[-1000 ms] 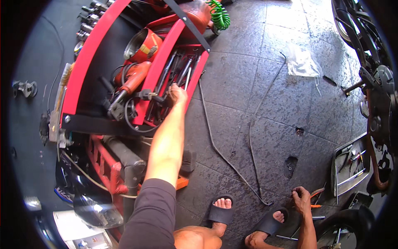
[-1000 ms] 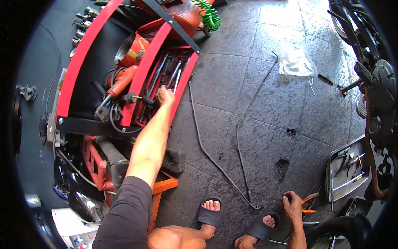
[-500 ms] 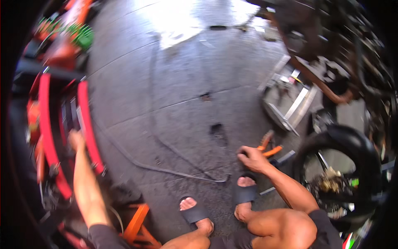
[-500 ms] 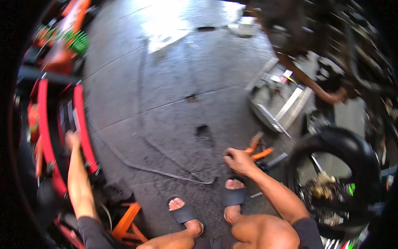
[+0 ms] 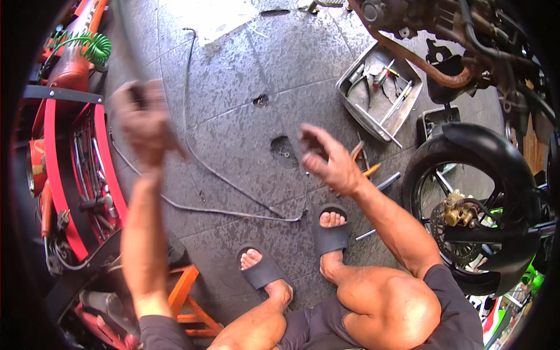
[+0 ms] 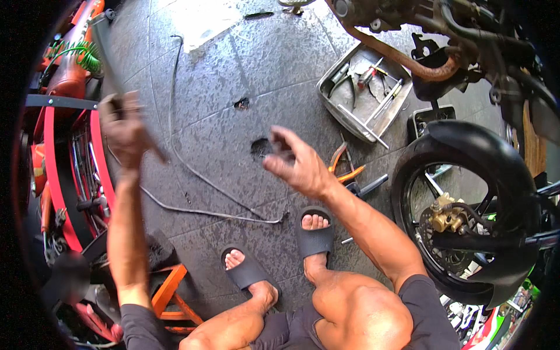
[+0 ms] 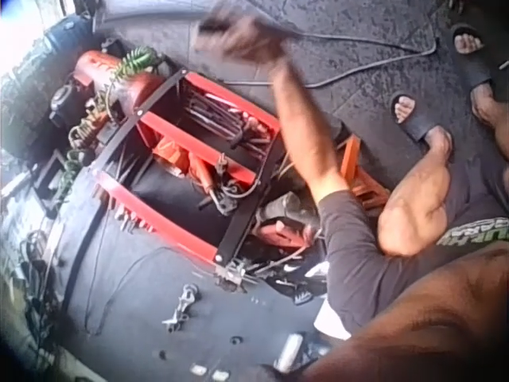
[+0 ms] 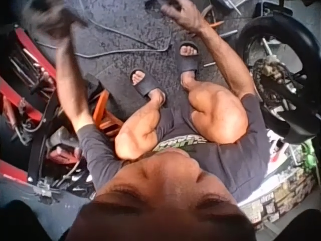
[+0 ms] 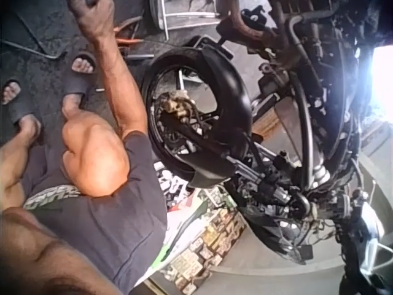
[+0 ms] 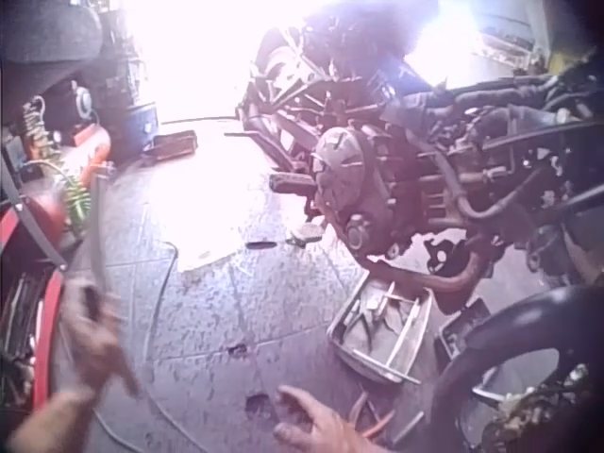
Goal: Replacing a motorcycle throttle cable and inspecting or cleaning the carburetor.
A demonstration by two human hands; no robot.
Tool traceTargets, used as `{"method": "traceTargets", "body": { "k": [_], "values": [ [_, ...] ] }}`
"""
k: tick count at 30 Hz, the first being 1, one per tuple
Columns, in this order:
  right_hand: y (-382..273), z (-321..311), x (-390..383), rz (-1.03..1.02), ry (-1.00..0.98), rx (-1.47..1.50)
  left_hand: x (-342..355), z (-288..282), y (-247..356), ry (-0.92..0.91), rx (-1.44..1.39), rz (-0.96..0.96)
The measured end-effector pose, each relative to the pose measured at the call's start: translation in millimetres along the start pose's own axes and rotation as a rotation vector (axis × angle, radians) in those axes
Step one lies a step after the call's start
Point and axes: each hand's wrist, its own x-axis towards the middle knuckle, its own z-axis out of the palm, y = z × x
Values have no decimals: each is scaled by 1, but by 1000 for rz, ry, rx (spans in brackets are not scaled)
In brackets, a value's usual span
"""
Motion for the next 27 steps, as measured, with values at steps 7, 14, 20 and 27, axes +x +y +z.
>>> {"method": "traceTargets", "body": {
  "k": [7, 14, 20, 27],
  "values": [
    [-11, -63, -49, 320, 145, -77, -183, 75, 148, -376, -364, 103],
    [127, -36, -234, 564, 222, -714, -315, 106, 84, -886, 328, 50],
    [124, -41, -254, 533, 254, -814, -320, 99, 71, -852, -96, -218],
    [100, -89, -99, -259, 197, -1052, -292, 38, 108, -768, -255, -373]
  ]
}}
